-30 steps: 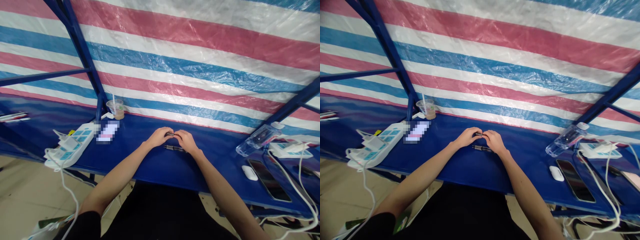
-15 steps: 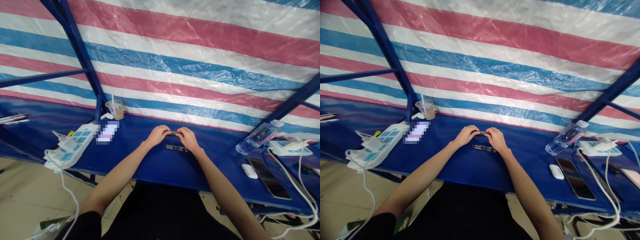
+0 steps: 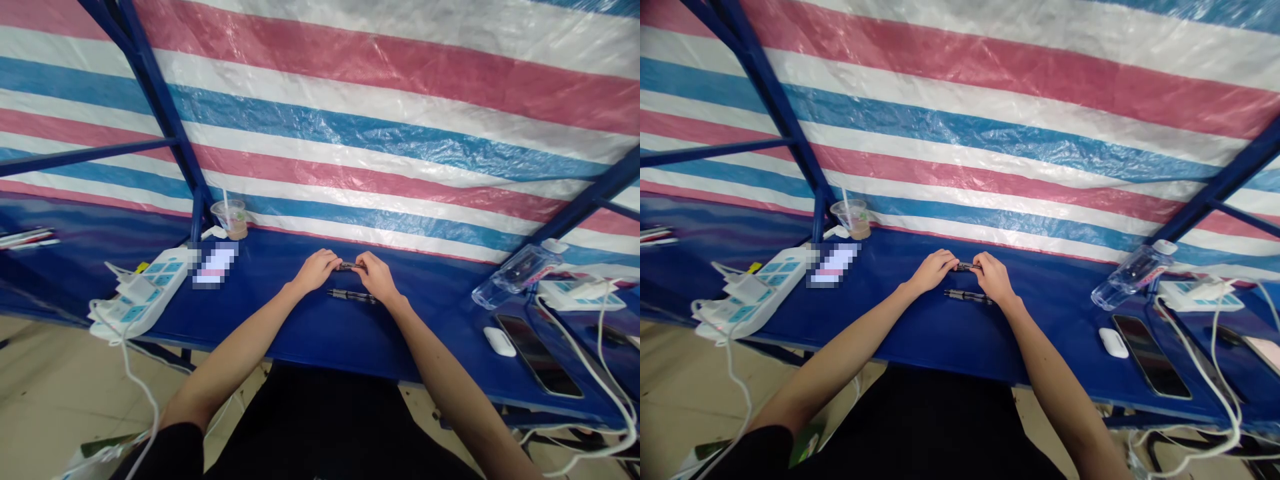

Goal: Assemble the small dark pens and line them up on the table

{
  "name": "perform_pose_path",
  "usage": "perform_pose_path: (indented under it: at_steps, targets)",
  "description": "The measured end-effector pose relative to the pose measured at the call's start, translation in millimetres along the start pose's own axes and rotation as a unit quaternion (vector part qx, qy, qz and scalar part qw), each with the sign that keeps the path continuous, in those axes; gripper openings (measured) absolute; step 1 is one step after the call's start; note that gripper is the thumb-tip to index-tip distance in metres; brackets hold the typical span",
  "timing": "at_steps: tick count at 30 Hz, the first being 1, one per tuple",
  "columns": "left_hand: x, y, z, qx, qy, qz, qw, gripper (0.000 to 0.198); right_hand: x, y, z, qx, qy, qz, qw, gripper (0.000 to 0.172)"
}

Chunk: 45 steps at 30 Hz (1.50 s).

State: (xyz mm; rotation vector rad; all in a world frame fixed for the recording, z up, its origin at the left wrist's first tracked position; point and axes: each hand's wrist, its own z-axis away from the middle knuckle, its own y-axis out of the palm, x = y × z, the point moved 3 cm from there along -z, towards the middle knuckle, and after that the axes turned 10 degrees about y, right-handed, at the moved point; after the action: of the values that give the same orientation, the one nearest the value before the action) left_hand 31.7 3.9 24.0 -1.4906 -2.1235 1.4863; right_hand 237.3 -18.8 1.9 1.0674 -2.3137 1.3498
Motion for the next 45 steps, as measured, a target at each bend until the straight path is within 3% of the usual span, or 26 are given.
perform_pose_path:
  at_steps: [7,19,23,32,37,40,43,45]
  targets:
    - [5.5,-1.1,-0.6,-0.024,0.009,0.01,1.0,0.022,-4.9,2.5,-1.4,0.026,0.006,0.025,0.999,0.012]
    - [0.0,-4.3,-1.1,-0.084,0.029,0.038,0.995,0.015,-11.2,8.0,-3.5,0.09,0.018,0.059,0.994,0.04]
    - [-0.1,-5.7,-0.2,-0.098,0.035,0.021,0.994,0.008,-11.4,1.0,-4.6,0.04,0.025,0.038,0.998,0.037]
    - [2.9,-6.8,-1.3,-0.08,0.009,0.019,0.997,0.02,2.9,-9.2,-2.9,-0.033,-0.015,-0.007,0.999,0.024]
    - [2.2,-9.6,-1.2,-0.107,-0.006,-0.006,0.994,0.024,0.2,-10.4,-4.1,-0.022,0.077,-0.072,0.994,0.03]
    - [5.6,-13.1,-0.2,-0.145,-0.02,-0.009,0.989,0.025,-4.0,-10.6,-6.8,0.017,0.17,-0.213,0.962,0.044]
    - [9.4,-13.8,0.4,-0.155,-0.027,0.0,0.988,0.027,-7.1,-12.7,-9.9,0.068,0.237,-0.396,0.884,0.062]
    - [11.0,-13.2,0.6,-0.155,-0.026,0.007,0.988,0.027,-8.7,-14.9,-10.8,0.11,0.258,-0.478,0.832,0.063]
